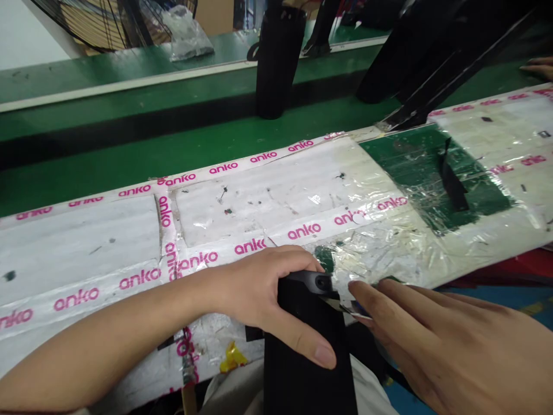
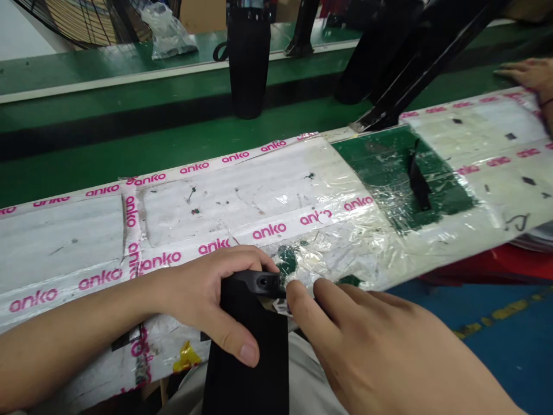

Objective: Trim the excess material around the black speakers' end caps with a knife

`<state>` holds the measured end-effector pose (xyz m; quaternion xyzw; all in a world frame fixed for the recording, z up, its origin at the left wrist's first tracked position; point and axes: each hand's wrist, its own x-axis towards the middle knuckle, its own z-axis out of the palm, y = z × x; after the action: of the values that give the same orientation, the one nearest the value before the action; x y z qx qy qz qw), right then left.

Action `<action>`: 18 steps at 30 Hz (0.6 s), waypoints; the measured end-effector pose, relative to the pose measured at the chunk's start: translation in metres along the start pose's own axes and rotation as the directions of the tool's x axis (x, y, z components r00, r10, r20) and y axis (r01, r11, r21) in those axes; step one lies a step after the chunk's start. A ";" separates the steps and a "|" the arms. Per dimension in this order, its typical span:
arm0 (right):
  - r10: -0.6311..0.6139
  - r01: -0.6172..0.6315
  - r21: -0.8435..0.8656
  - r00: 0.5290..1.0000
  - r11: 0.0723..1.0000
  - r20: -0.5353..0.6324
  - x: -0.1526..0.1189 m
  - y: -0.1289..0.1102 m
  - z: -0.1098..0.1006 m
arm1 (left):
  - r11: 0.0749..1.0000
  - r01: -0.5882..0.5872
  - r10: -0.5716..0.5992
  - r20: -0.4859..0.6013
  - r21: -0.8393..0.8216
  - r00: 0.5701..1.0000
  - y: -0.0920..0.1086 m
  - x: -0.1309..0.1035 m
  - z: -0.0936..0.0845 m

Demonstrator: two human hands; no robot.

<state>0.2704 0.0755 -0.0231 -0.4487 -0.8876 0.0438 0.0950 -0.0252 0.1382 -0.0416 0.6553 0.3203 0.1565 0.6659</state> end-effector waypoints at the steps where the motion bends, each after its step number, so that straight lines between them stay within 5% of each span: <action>1: 0.012 -0.012 -0.003 1.000 1.000 0.003 0.000 -0.001 0.001 | 1.000 0.000 0.000 0.002 0.002 1.000 0.000 0.000 0.000; 8: -0.108 0.109 -0.040 0.994 0.993 0.029 0.014 -0.005 -0.004 | 1.000 0.004 -0.004 0.009 -0.025 1.000 -0.004 -0.001 0.000; 12: -0.337 0.339 -0.098 0.941 0.936 0.037 0.037 -0.008 -0.015 | 1.000 -0.027 0.027 0.047 0.002 0.999 -0.002 -0.001 -0.001; 18: -0.400 0.421 -0.092 0.898 0.902 0.183 0.045 0.007 -0.031 | 1.000 0.020 -0.020 0.007 0.019 1.000 0.007 -0.003 -0.001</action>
<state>0.2568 0.1159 0.0122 -0.2512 -0.9679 0.0010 0.0014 -0.0263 0.1378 -0.0344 0.6591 0.3258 0.1443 0.6623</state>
